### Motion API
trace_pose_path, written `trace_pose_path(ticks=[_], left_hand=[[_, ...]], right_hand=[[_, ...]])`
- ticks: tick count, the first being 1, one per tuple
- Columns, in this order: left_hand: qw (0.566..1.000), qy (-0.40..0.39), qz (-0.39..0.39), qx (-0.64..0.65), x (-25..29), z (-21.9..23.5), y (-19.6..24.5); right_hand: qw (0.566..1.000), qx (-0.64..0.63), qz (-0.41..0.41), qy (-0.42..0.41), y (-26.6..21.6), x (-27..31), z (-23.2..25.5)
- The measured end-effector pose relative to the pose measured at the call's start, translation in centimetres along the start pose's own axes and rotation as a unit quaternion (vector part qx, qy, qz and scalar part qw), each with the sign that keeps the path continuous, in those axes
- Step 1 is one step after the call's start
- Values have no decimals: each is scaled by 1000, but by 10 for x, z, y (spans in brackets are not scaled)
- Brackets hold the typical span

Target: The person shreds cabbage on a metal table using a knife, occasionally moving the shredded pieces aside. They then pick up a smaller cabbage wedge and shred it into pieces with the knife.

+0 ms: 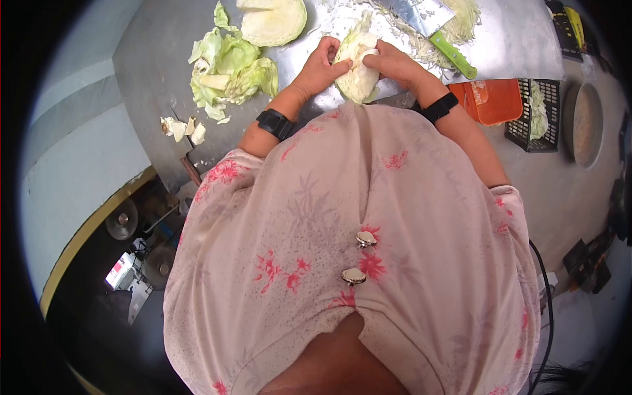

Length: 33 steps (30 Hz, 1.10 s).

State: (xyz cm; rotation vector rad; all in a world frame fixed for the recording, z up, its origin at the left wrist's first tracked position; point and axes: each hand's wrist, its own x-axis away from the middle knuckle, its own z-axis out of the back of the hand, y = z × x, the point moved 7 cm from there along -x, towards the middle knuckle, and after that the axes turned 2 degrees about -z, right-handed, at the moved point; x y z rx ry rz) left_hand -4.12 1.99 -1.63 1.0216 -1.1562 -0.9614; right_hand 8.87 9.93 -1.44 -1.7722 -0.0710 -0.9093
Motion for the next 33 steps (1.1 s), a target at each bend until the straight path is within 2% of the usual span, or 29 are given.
trace_pose_path(ticks=[4, 7, 10, 13, 16, 19, 22, 25, 29, 30, 33], left_hand=[[1000, 22, -7, 12, -1, 0, 5], [1000, 13, -4, 28, -1, 0, 2], [1000, 5, -1, 3, 0, 1, 0], [999, 6, -1, 43, 3, 1, 7], [1000, -12, 5, 21, 4, 2, 5], [998, -30, 7, 49, 3, 3, 5], [998, -53, 7, 46, 1, 5, 5], [996, -73, 14, 47, 0, 6, 11], [995, -60, 53, 63, 5, 18, 18], [986, -54, 86, 133, 7, 22, 14], [991, -42, 75, 102, 8, 33, 16]], right_hand=[[998, 55, 24, 4, -16, 18, -6], [998, 19, 47, -27, -11, 12, -7], [997, 7, 75, -11, -5, 0, -6], [998, 9, 63, -15, -6, 0, -8], [998, 17, 57, -24, -22, 18, -9], [998, -1, 34, -58, -24, 25, -7], [998, 2, 20, -66, -2, 7, -1], [991, -42, 29, -123, -9, 15, -4], [982, -40, -3, -182, 5, 8, 6], [972, -109, 18, -207, -2, 13, 3], [971, -119, 18, -205, -6, 15, 5]])
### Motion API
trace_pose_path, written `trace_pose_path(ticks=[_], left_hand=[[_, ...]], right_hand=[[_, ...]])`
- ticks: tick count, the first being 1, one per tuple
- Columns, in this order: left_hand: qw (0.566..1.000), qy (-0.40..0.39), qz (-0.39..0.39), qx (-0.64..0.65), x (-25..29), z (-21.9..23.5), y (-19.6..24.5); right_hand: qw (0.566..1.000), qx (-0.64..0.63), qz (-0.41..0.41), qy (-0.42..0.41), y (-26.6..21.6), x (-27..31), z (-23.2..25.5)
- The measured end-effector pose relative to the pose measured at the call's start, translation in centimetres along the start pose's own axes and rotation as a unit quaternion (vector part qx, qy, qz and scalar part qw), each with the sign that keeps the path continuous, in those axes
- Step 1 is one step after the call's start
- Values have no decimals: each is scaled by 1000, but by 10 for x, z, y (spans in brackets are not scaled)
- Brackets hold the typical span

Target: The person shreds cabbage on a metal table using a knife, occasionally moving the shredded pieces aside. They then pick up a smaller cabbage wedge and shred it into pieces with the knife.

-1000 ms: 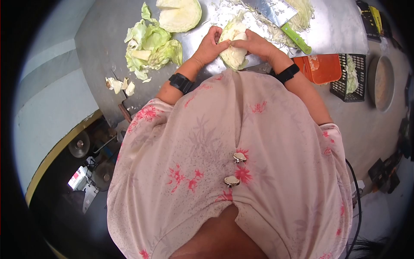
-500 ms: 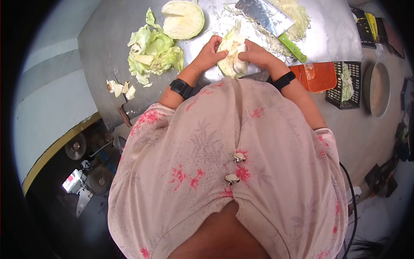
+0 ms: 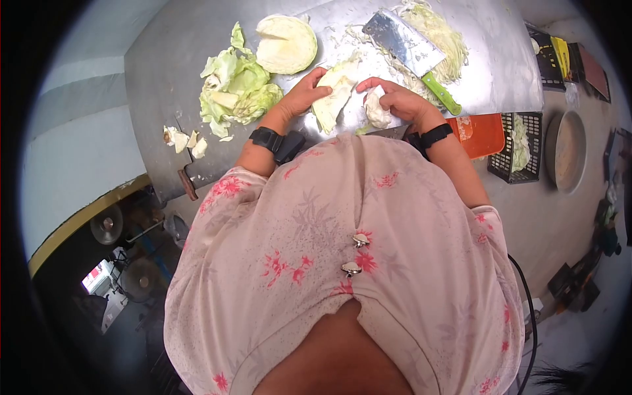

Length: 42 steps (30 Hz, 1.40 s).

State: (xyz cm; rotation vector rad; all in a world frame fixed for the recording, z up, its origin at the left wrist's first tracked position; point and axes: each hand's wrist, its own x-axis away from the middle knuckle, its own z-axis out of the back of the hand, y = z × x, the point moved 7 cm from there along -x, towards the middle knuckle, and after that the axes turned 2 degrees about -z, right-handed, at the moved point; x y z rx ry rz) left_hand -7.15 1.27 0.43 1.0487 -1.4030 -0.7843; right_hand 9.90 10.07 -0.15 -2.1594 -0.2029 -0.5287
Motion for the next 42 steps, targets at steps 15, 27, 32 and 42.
trace_pose_path(ticks=[15, 27, 32, 42], left_hand=[[801, 153, -140, -561, 30, -20, 67], [791, 347, -193, -466, 48, 3, 53], [702, 413, -243, -526, 66, -16, 76], [883, 79, -184, -425, 9, -94, 86]], right_hand=[[980, -32, 7, 195, 1, 17, 11], [983, -101, -30, 151, -22, 30, 32], [989, -53, -54, 129, -33, 35, 28], [993, 65, -28, 96, -56, 20, 1]])
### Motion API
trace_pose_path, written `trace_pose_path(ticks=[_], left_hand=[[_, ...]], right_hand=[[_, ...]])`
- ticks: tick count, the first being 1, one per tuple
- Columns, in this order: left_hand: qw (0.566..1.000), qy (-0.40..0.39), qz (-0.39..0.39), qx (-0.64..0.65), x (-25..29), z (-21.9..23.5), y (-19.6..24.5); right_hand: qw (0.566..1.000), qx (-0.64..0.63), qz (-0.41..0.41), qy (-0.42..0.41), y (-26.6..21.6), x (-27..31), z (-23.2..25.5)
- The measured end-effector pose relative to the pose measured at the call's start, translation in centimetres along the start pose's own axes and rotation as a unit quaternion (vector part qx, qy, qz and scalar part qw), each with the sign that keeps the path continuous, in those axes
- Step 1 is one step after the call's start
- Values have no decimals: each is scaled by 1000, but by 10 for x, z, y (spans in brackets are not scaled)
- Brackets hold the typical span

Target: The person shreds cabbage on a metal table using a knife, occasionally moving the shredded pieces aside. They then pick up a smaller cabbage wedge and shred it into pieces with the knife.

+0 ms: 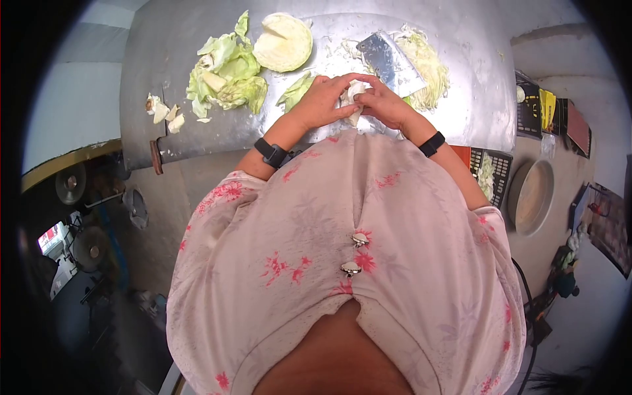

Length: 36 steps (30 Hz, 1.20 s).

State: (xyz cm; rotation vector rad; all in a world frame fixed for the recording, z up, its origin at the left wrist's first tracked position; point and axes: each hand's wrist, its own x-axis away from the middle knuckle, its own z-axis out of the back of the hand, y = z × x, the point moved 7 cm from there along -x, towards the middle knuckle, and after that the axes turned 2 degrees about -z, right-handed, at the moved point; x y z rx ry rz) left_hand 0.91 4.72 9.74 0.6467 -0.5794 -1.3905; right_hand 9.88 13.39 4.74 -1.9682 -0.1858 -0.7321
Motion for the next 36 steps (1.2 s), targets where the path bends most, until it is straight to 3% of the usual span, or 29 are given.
trace_pose_path(ticks=[1, 4, 10, 11, 13, 16, 18, 20, 21, 23, 28, 32, 34, 36], left_hand=[[1000, -30, 1, -9, -2, -3, 2], [998, -17, -26, -55, -2, -18, -3], [995, 25, -41, 83, 0, -8, -2], [977, 11, 2, 213, 0, -11, -9], [885, -16, 89, 457, 2, -22, -24], [759, -16, 129, 638, 1, -29, -34], [746, -35, 145, 649, 1, -34, -36], [740, -50, 158, 652, 1, -43, -40], [740, -60, 163, 650, 1, -47, -41], [739, -79, 174, 646, 2, -56, -43], [814, -67, 211, 537, 2, -71, -49], [873, -80, 190, 442, -1, -77, -48], [953, -48, 128, 270, -8, -73, -54], [991, -4, 66, 118, -12, -69, -53]], right_hand=[[1000, -18, 6, -20, 0, 1, 2], [998, -35, 24, -50, 5, 2, 4], [996, -50, 57, -49, -14, 19, 5], [996, -54, 58, -50, -19, 25, 7], [996, 4, 92, 7, -25, 35, 28], [964, 156, 154, 152, -23, 50, 75], [893, 315, 184, 263, -27, 64, 92], [818, 458, 161, 308, -24, 74, 89], [771, 526, 148, 327, -23, 78, 88], [739, 583, 132, 309, -5, 72, 88], [679, 653, 100, 321, 3, 65, 83], [689, 629, 97, 348, 3, 62, 85], [694, 624, 91, 347, -8, 67, 80], [704, 612, 112, 343, -18, 71, 73]])
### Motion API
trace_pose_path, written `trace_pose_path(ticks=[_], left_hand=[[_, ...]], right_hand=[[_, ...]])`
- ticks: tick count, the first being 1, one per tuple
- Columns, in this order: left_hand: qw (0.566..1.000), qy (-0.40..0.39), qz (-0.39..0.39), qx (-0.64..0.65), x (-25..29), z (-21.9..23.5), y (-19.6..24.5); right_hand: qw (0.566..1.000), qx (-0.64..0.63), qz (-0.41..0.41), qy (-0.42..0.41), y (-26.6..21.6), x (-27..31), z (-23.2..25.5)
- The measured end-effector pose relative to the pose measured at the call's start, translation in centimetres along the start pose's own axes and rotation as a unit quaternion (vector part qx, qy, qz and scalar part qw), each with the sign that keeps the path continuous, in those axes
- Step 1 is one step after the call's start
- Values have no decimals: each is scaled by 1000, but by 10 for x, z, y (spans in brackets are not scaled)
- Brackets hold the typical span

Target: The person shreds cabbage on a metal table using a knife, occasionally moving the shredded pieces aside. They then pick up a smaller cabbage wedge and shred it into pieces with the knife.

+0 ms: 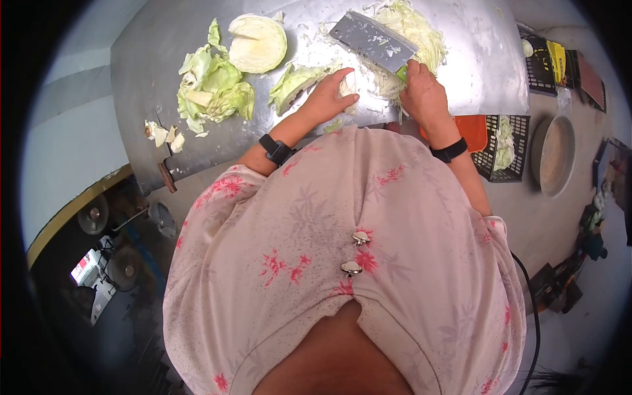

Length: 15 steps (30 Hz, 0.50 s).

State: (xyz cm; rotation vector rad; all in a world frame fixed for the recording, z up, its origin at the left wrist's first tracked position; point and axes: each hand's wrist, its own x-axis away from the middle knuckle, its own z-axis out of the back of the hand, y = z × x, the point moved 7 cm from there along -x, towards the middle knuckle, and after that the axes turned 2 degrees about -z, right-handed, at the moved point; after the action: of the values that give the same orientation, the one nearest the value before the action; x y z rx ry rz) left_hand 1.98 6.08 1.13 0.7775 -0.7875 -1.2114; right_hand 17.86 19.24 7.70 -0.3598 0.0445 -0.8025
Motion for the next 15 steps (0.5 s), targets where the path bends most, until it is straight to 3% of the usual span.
trace_pose_path(ticks=[2, 5, 7, 10, 13, 15], left_hand=[[989, 58, -66, -119, -1, 3, 9], [971, 20, 8, -238, -1, 13, 30], [974, 6, 20, -225, 1, 16, 29], [982, -8, 38, -186, 4, 20, 22], [993, -19, 23, -110, 6, 20, 19], [998, -36, 26, -53, 8, 21, 14]], right_hand=[[999, -33, -8, 5, -6, 0, 13], [993, -113, -27, 12, -8, -1, 28], [982, -186, -10, 23, -8, 0, 34], [948, -297, -95, -64, -10, 10, 31], [930, -358, -69, -42, -5, 26, 19], [915, -380, -101, -87, 1, 41, 5]])
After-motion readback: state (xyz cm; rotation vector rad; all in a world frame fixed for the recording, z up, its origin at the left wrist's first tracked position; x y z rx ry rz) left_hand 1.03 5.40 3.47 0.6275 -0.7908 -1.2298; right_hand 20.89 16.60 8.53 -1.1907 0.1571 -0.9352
